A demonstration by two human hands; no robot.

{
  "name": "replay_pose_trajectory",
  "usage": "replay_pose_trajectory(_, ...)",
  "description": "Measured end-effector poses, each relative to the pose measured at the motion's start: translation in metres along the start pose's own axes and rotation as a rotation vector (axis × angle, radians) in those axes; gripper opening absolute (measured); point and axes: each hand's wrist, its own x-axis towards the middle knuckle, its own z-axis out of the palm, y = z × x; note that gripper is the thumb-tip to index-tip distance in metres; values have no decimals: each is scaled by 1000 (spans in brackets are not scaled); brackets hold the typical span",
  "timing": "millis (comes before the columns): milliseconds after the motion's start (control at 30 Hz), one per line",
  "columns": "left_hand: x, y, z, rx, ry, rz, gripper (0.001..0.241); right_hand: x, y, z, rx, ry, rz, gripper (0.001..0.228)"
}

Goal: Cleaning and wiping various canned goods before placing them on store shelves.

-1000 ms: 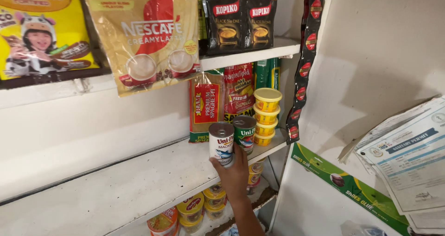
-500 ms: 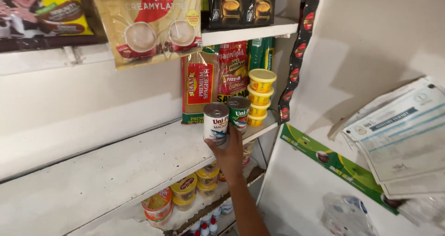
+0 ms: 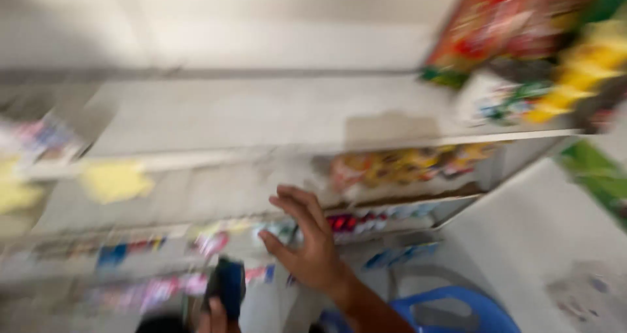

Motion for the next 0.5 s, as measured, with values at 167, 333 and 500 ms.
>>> replay_pose_trajectory(167,154,152,-134,-684,377,-1107,46,-11,-51,70,273,-330,-79,46)
replay_pose_trajectory(333,196,189,-199,-638,521,-890,49,-30,-92,133,554,-622,-79,37)
replay_pose_trajectory(500,141,172,-226,-413,778,-859,33,-48,-108,186,650,-958,-153,38)
